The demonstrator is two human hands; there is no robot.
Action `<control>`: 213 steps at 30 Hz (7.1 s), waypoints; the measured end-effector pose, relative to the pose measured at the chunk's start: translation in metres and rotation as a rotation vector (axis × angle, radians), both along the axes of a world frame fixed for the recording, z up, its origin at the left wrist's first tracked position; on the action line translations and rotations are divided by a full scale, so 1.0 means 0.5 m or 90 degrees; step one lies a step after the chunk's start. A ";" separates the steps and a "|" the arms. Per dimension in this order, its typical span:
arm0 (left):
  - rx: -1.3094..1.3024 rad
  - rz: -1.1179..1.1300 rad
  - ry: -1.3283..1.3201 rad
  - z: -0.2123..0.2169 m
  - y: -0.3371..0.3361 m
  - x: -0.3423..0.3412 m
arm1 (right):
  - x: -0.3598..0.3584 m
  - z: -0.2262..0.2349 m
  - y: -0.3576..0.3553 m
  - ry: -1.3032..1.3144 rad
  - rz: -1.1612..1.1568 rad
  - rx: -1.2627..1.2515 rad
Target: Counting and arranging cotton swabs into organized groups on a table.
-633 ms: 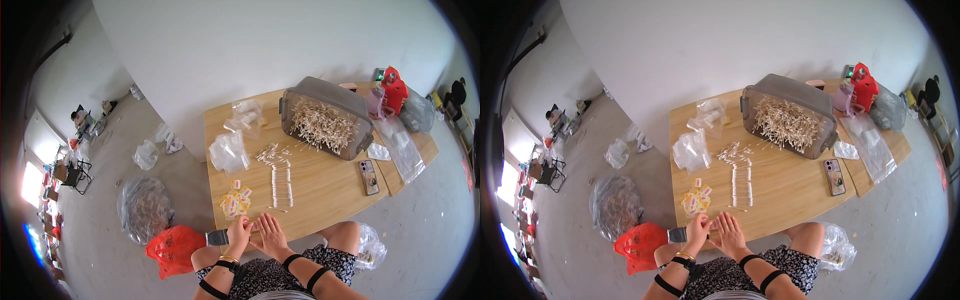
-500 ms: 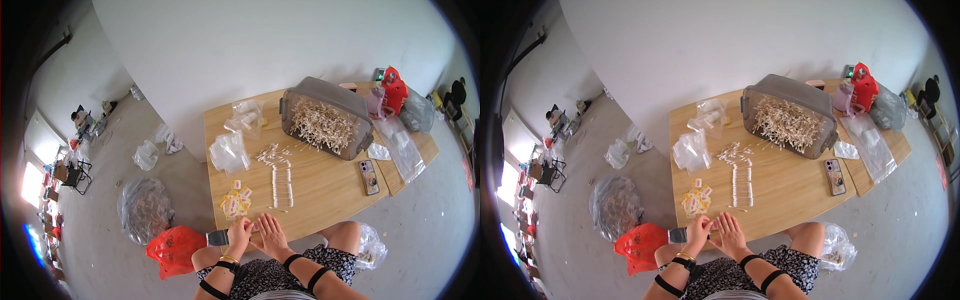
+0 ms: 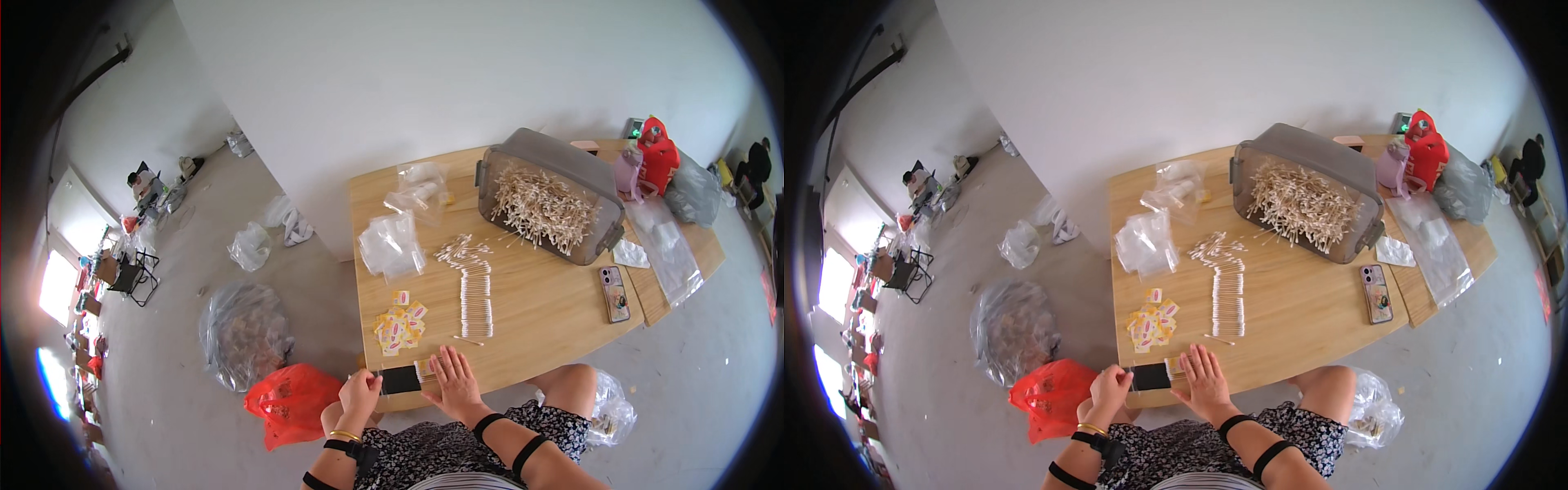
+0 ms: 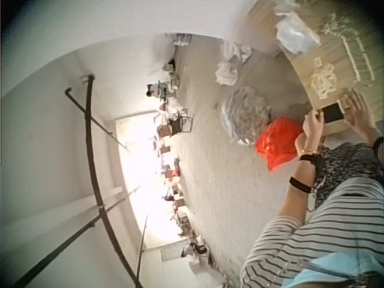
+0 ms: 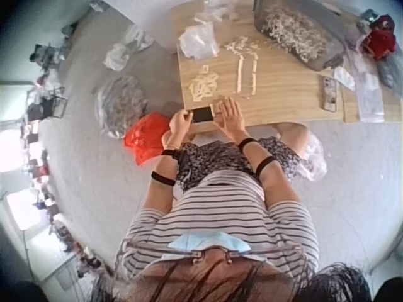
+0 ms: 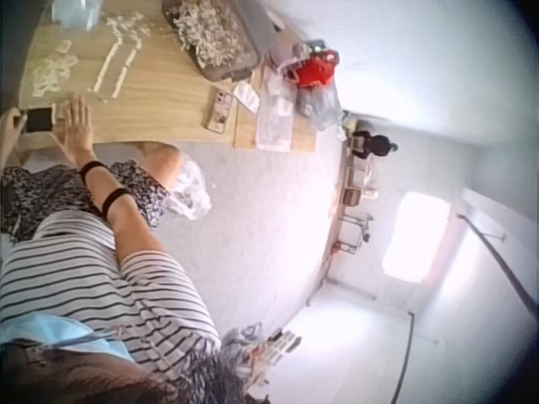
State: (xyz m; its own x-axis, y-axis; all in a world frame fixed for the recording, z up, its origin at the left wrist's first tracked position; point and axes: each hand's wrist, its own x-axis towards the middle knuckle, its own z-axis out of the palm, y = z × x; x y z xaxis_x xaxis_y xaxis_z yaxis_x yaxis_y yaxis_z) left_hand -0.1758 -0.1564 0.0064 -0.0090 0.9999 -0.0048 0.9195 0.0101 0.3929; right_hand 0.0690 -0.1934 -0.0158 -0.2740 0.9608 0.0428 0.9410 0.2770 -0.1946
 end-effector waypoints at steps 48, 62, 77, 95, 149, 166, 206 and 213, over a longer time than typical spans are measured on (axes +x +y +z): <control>-0.139 0.159 -0.545 -0.172 -0.029 -0.096 | -0.212 -0.008 0.003 -0.081 0.024 -0.061; 0.045 0.256 -0.355 -0.155 -0.038 -0.089 | -0.128 0.027 0.040 0.380 0.000 -0.121; 0.122 -0.101 -0.262 0.027 -0.060 0.148 | 0.202 0.016 0.100 0.163 -0.151 0.101; 0.027 -0.232 -0.258 0.015 -0.023 0.276 | 0.214 0.038 0.173 0.168 -0.124 0.117; 0.136 -0.367 0.089 -0.014 0.127 0.375 | 0.192 -0.013 0.051 0.088 -0.108 0.057; 0.105 -0.042 -0.094 0.000 0.085 0.142 | 0.183 -0.004 0.049 -0.026 -0.095 0.006; -0.002 0.214 -0.338 -0.110 0.026 -0.084 | -0.185 -0.017 0.021 -0.089 0.051 -0.025; 0.055 0.201 -0.352 -0.105 0.018 -0.071 | -0.241 -0.001 0.010 -0.051 0.086 -0.047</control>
State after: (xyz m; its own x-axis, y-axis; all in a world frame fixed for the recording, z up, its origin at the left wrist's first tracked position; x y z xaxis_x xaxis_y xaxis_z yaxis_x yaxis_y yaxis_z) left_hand -0.2113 -0.1472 -0.0461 -0.3229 0.9464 -0.0127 0.5381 0.1946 0.8201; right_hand -0.0516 -0.1883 -0.0163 -0.4003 0.9149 -0.0528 0.9095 0.3895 -0.1451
